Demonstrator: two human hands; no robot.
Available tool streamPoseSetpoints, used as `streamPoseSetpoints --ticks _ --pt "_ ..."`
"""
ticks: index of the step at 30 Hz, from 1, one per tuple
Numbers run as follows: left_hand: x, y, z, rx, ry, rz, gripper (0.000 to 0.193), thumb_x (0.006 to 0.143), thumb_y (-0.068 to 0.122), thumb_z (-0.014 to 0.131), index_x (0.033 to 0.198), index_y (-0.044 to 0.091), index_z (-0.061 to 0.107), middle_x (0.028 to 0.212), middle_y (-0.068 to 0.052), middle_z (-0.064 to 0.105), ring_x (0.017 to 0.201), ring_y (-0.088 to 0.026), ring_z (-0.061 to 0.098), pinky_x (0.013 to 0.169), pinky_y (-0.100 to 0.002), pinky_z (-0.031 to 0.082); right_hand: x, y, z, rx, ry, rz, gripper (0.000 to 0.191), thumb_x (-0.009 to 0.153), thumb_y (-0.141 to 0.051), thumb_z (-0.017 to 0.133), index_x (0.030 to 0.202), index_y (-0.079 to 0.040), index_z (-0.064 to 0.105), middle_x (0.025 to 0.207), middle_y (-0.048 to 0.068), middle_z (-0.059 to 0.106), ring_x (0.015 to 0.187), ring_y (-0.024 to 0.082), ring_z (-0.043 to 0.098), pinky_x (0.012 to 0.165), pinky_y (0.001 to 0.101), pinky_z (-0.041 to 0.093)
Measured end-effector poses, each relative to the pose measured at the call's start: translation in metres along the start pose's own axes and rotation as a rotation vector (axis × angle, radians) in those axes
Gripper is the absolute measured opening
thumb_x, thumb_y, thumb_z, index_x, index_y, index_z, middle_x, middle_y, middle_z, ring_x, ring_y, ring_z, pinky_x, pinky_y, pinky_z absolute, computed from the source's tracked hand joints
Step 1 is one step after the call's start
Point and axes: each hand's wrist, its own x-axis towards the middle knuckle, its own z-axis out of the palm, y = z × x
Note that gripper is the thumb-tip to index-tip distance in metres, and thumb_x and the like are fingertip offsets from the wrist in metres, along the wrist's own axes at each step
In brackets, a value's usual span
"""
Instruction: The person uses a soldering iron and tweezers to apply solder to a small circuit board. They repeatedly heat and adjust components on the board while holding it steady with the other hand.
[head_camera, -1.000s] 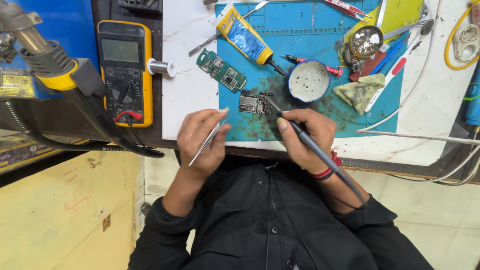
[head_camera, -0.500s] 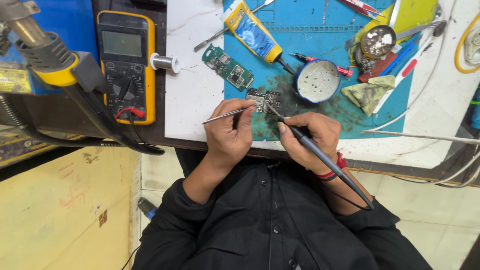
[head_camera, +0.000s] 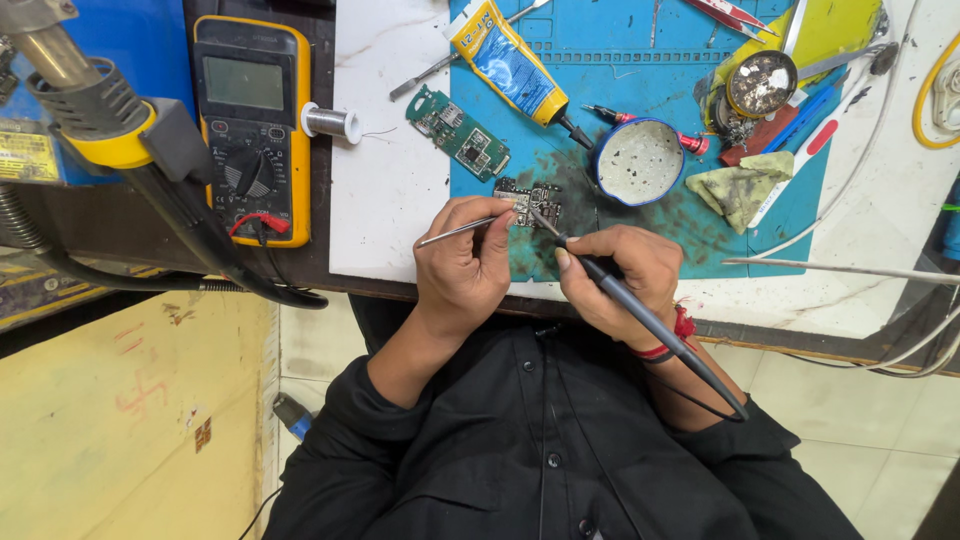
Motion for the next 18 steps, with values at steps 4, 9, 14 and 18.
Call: streamPoseSetpoints --ticks 4,9,14,18 --pt "-0.0007 -0.0008 -0.0001 -0.013 -0.001 -0.001 0.01 0.101 0.002 0.071 0.11 0.002 0.067 0.101 -0.01 0.071 0.08 -0.016 0.072 0.07 -0.027 0.058 0.0 0.0001 0.0009 0.005 0.003 -0.011 0.015 0.082 -0.002 0.081 0.091 -0.002 0.069 0.077 0.007 0.068 0.062 0.019 0.065 0.06 0.0298 0.048" --pt "-0.0006 -0.0014 0.0005 -0.003 0.002 0.01 0.01 0.101 0.002 0.072 0.11 0.003 0.067 0.101 -0.01 0.071 0.08 -0.016 0.072 0.07 -0.027 0.058 -0.0001 -0.0003 0.0011 -0.004 0.005 0.007 0.015 0.082 -0.002 0.081 0.09 -0.002 0.069 0.075 0.007 0.068 0.06 0.018 0.064 0.059 0.0298 0.048" --pt "0.0 -0.0012 0.0009 0.001 0.001 0.016 0.011 0.101 0.002 0.071 0.11 0.003 0.067 0.1 -0.01 0.071 0.08 -0.016 0.072 0.07 -0.027 0.058 0.0 -0.0004 0.0008 0.005 0.006 0.013 0.015 0.082 -0.002 0.081 0.09 -0.002 0.069 0.075 0.007 0.068 0.061 0.018 0.064 0.059 0.0296 0.048" --pt "-0.0001 -0.0011 0.0005 -0.001 0.001 0.013 0.011 0.101 0.002 0.072 0.11 0.003 0.067 0.1 -0.01 0.071 0.079 -0.016 0.072 0.07 -0.027 0.058 -0.0001 -0.0003 0.0003 -0.007 0.002 0.006 0.015 0.082 -0.002 0.081 0.09 -0.002 0.069 0.075 0.007 0.067 0.061 0.018 0.064 0.059 0.0297 0.048"
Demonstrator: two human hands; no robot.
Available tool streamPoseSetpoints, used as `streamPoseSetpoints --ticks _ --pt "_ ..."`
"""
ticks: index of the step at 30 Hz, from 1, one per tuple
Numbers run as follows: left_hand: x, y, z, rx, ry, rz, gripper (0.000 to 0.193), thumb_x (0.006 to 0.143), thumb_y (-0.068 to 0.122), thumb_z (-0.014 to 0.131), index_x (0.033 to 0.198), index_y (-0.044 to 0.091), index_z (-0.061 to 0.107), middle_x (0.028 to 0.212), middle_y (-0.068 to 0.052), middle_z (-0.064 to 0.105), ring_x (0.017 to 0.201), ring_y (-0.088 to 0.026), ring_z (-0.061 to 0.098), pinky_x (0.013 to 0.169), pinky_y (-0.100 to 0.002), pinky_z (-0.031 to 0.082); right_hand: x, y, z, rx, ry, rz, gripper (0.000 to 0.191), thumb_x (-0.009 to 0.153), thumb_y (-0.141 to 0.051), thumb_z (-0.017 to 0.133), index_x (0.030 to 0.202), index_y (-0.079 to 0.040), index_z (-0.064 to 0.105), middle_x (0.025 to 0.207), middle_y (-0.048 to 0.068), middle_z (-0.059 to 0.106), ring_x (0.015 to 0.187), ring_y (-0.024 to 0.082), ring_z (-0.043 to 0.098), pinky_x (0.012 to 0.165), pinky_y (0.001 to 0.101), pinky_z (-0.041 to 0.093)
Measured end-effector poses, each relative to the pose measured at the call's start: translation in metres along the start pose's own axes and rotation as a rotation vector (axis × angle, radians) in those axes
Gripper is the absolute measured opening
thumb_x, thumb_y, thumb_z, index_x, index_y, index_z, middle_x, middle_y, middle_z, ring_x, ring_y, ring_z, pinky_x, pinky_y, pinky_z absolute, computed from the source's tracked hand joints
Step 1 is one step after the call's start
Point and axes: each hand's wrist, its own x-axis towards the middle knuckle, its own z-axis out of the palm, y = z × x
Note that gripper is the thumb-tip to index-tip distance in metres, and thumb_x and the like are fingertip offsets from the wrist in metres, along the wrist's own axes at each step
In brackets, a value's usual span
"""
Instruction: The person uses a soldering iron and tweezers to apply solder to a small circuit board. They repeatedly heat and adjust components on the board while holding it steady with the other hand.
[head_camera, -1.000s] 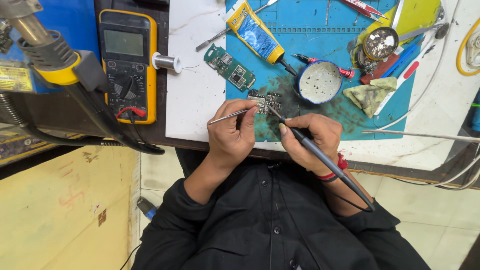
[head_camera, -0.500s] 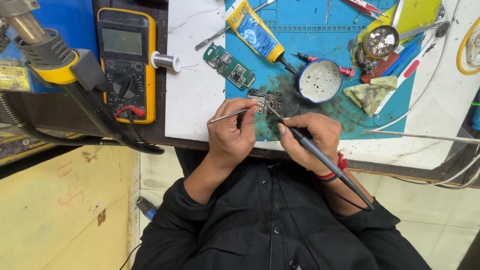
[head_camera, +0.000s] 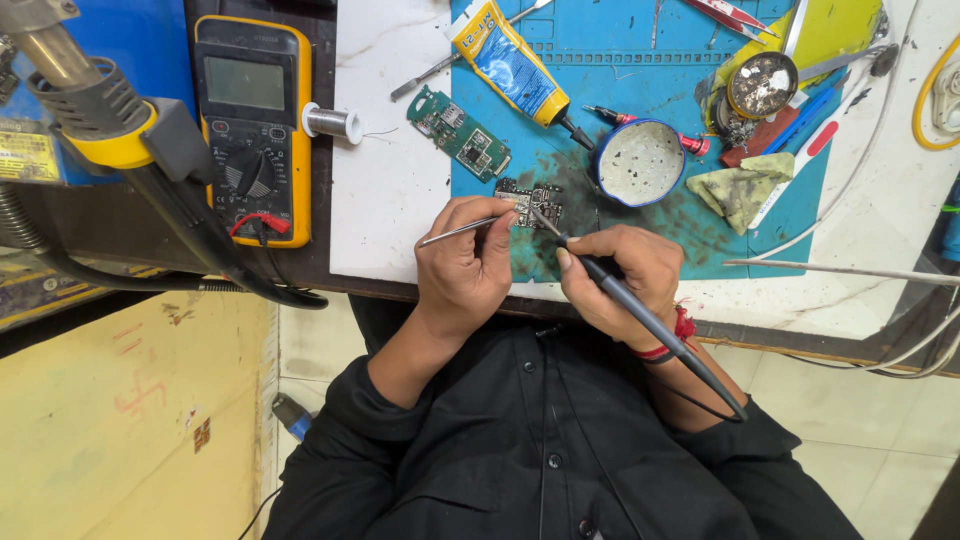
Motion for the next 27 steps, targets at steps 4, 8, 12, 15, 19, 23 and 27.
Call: streamPoseSetpoints --ticks 4,8,12,15,19,23,27 --pt "-0.0002 -0.0002 -0.0001 0.002 -0.002 -0.008 0.01 0.101 0.002 0.072 0.11 0.002 0.067 0.1 -0.01 0.071 0.079 -0.015 0.072 0.07 -0.027 0.057 0.0008 0.0002 0.0004 0.01 0.001 -0.003 0.015 0.082 -0.002 0.081 0.091 -0.002 0.069 0.076 0.007 0.068 0.062 0.018 0.064 0.06 0.0294 0.048" --pt "-0.0001 -0.0006 0.0004 -0.004 0.0 -0.004 0.01 0.101 0.002 0.071 0.11 0.002 0.066 0.101 -0.01 0.071 0.079 -0.015 0.072 0.07 -0.027 0.058 0.0007 -0.0007 -0.0002 0.016 0.001 0.011 0.015 0.082 -0.002 0.081 0.091 -0.001 0.069 0.075 0.006 0.068 0.061 0.017 0.064 0.059 0.029 0.048" --pt "-0.0004 -0.001 0.0006 -0.002 -0.006 -0.004 0.01 0.101 0.002 0.072 0.11 0.002 0.067 0.1 -0.01 0.071 0.078 -0.014 0.071 0.069 -0.026 0.057 0.0008 -0.0008 -0.0004 0.013 -0.005 0.006 0.015 0.082 -0.003 0.081 0.09 -0.001 0.069 0.073 0.006 0.067 0.06 0.017 0.063 0.058 0.0289 0.047" --pt "0.0 -0.0011 0.0002 -0.001 -0.003 -0.002 0.01 0.101 0.003 0.072 0.11 0.002 0.067 0.1 -0.01 0.071 0.077 -0.014 0.071 0.068 -0.026 0.057 0.0007 -0.0009 -0.0002 0.013 -0.003 0.019 0.014 0.082 -0.003 0.081 0.09 -0.002 0.069 0.07 0.005 0.065 0.058 0.016 0.062 0.057 0.0286 0.046" --pt "0.0002 -0.0006 0.0001 -0.001 -0.003 -0.006 0.01 0.101 0.003 0.072 0.11 0.002 0.067 0.099 -0.01 0.071 0.077 -0.014 0.071 0.068 -0.026 0.057 0.0012 -0.0002 0.0001 0.02 -0.003 0.015 0.014 0.083 -0.003 0.081 0.091 -0.002 0.069 0.069 0.005 0.064 0.058 0.015 0.061 0.057 0.0279 0.045" --pt "0.0003 -0.0003 0.0003 0.004 -0.001 0.0 0.01 0.101 0.003 0.071 0.11 0.002 0.067 0.1 -0.01 0.071 0.078 -0.015 0.071 0.069 -0.026 0.057 0.001 -0.0002 0.0002 0.019 -0.003 0.016 0.014 0.082 -0.003 0.08 0.09 -0.002 0.068 0.068 0.004 0.064 0.057 0.015 0.061 0.057 0.0278 0.045" --pt "0.0008 -0.0003 0.0003 0.004 0.0 0.0 0.01 0.101 0.003 0.072 0.11 0.002 0.067 0.1 -0.01 0.071 0.078 -0.015 0.072 0.07 -0.026 0.058 0.0009 -0.0006 0.0 0.031 0.0 0.031 0.014 0.084 -0.003 0.08 0.091 -0.002 0.069 0.07 0.004 0.065 0.058 0.015 0.062 0.057 0.0276 0.045"
